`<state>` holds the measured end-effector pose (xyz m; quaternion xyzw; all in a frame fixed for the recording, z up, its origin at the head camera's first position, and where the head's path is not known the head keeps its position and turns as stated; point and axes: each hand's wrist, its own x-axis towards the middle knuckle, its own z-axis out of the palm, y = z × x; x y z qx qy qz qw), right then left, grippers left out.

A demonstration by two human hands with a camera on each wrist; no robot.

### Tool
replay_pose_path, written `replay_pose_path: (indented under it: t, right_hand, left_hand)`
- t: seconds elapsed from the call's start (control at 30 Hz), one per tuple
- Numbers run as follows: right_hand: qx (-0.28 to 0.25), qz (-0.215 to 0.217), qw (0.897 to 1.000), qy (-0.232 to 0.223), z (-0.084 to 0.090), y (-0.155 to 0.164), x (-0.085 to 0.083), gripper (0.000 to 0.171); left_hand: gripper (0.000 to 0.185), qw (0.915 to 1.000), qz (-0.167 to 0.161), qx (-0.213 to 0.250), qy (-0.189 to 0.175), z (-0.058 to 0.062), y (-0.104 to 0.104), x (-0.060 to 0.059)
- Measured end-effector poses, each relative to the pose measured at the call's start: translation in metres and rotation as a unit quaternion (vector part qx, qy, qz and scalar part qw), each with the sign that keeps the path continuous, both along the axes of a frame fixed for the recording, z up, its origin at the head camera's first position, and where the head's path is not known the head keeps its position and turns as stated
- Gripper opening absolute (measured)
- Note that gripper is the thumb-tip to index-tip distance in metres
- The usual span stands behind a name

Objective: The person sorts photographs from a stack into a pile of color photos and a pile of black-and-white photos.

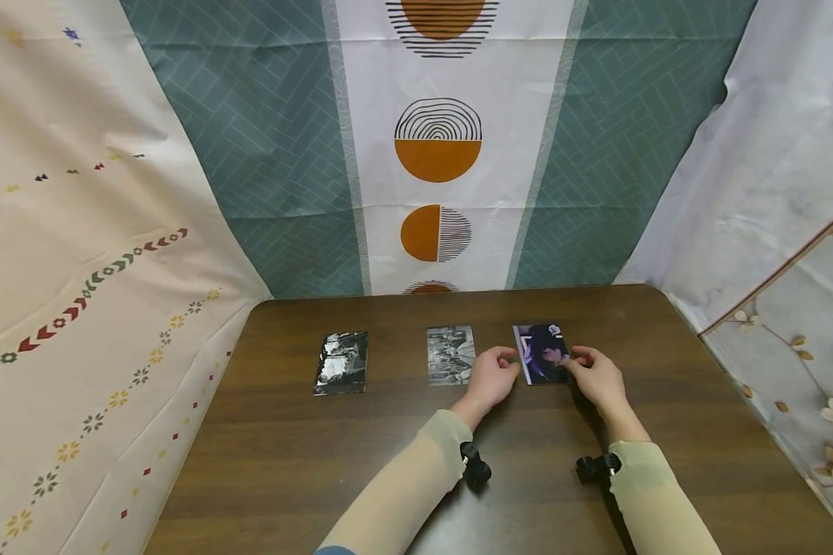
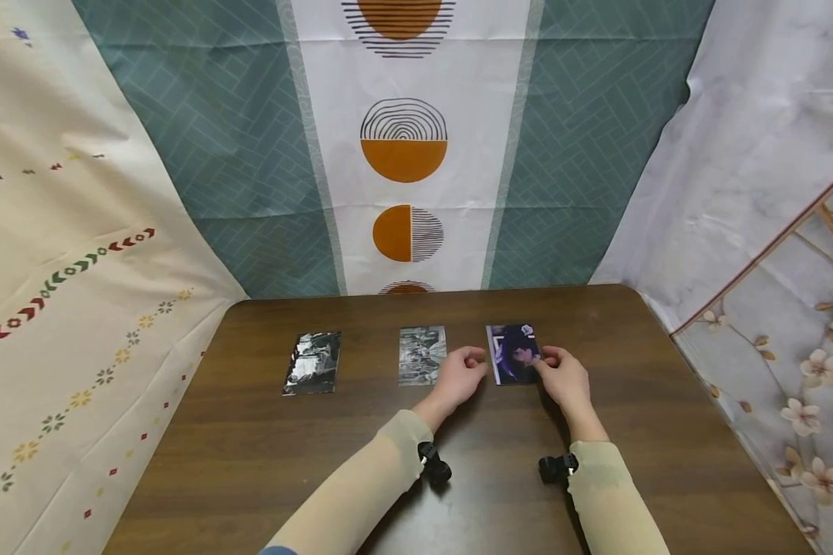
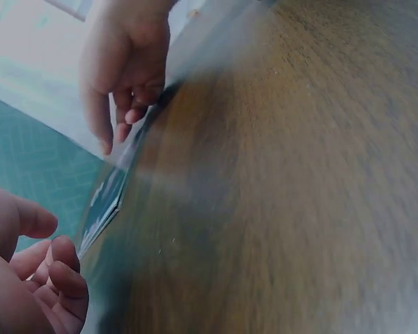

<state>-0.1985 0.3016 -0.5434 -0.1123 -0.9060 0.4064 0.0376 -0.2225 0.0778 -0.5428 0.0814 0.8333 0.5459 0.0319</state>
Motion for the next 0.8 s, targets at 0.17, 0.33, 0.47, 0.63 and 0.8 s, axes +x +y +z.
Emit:
replay_pose_path:
  t: [0.17, 0.33, 0.47, 0.63, 0.8]
  right_hand:
    - [0.028, -0.002, 0.999, 0.047, -0.001, -0.016, -0.001, 0.047]
    - [0.027, 0.024, 0.997, 0.074, 0.002, -0.038, -0.007, 0.043]
    - [0.026, 0.044, 0.996, 0.072, 0.005, -0.058, -0.010, 0.043]
    - [0.025, 0.071, 0.994, 0.076, 0.004, -0.082, -0.015, 0.043]
    - [0.013, 0.097, 0.992, 0.084, 0.002, -0.104, -0.018, 0.041]
  left_hand:
    - [0.025, 0.9995, -0.001, 0.032, -0.009, 0.000, -0.015, 0.001]
    - [0.026, 0.9989, 0.003, 0.047, 0.002, 0.002, -0.033, 0.002]
    - [0.028, 0.9978, 0.007, 0.065, 0.001, 0.004, -0.048, 0.003]
    - [0.031, 0.9964, 0.019, 0.083, -0.005, 0.007, -0.064, 0.003]
    - [0.032, 0.9968, 0.031, 0.074, 0.006, 0.008, -0.080, 0.000]
